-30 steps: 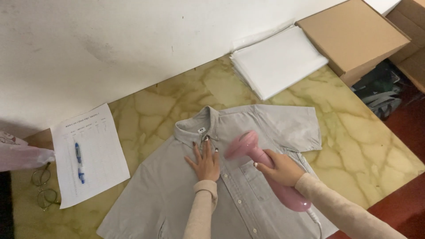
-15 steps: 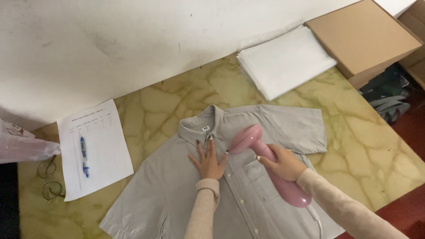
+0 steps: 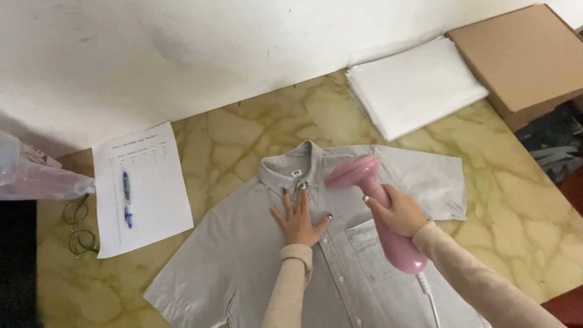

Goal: Using a handheld garment steamer to remove wrinkles from a shirt laid on a table.

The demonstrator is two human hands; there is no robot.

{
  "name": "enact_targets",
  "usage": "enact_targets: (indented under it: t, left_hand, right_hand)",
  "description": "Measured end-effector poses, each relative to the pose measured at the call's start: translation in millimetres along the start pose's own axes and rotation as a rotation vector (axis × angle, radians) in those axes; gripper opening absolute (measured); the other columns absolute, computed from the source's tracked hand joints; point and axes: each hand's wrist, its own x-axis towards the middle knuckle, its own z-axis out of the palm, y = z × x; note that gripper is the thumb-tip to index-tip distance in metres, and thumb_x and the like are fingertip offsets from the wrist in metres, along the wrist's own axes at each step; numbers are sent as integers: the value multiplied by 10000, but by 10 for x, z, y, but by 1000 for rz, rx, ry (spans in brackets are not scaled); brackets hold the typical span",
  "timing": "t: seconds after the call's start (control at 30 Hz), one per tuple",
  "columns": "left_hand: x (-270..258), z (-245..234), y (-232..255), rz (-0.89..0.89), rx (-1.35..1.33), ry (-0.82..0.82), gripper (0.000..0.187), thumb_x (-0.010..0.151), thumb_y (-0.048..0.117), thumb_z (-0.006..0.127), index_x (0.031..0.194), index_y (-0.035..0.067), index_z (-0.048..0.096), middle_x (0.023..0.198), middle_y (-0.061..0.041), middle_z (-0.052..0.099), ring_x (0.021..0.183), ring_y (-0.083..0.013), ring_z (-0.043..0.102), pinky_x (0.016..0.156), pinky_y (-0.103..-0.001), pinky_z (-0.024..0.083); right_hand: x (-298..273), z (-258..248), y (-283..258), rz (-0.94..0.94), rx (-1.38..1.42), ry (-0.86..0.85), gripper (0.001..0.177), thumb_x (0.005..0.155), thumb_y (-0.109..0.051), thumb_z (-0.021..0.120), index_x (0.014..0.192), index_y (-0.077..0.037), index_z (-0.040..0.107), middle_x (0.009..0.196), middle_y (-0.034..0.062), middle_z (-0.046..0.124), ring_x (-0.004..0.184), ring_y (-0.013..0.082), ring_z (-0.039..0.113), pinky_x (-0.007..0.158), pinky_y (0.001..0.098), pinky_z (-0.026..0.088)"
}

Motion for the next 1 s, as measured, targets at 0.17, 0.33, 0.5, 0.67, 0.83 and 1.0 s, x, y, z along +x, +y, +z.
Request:
enact_targets:
  t: [0.17,0.33,0.5,0.67,0.83,1.0]
  left_hand:
    - [7,22,-25,12,-28,34,815,796,526,408,1401,158,4,1479,-13,31,1343,-298,-83,988,-637,-117]
    - [42,107,-45,26,-32,51,828,792,526,415,1400,171,-20,1477,-3,36,1342,-299,-79,981,-643,-121]
    - [92,191,-63,30,8,91,851,784,542,428,1404,165,-16,1479,0,29,1341,-311,-59,971,-653,-125]
    - [129,263,-92,40,16,92,859,784,566,420,1403,167,-22,1478,-2,21,1338,-312,-91,966,-663,-117]
    - [95,228,-66,30,59,87,860,787,565,428,1404,168,-21,1480,3,13,1341,-308,-84,979,-653,-85]
    - [119,239,-63,15,56,82,872,781,569,435,1404,169,-26,1480,7,4,1338,-306,-109,975,-657,-90]
  right_hand:
    - [375,43,-51,-3,5,45,632,763,-584,501,1201,-128,491,1052,234,595,1036,393,538,898,469,424]
    - [333,-2,-113,-15,51,81,613,777,-552,512,1196,-104,496,1057,252,585,1042,410,526,912,475,412]
    - [-135,-204,-100,-28,61,63,581,746,-474,562,1200,-114,511,1067,237,592,1044,412,524,903,492,422]
    - [-462,-299,338,20,22,-3,560,733,-471,565,1200,-165,521,1077,205,613,1066,377,533,925,466,423]
    - [-608,-297,505,27,49,-7,548,727,-432,603,1195,-157,533,1073,196,622,1071,363,539,913,457,432]
    - [-454,-197,586,63,68,-48,572,744,-499,555,1230,-204,496,1093,203,605,1090,360,524,950,449,408]
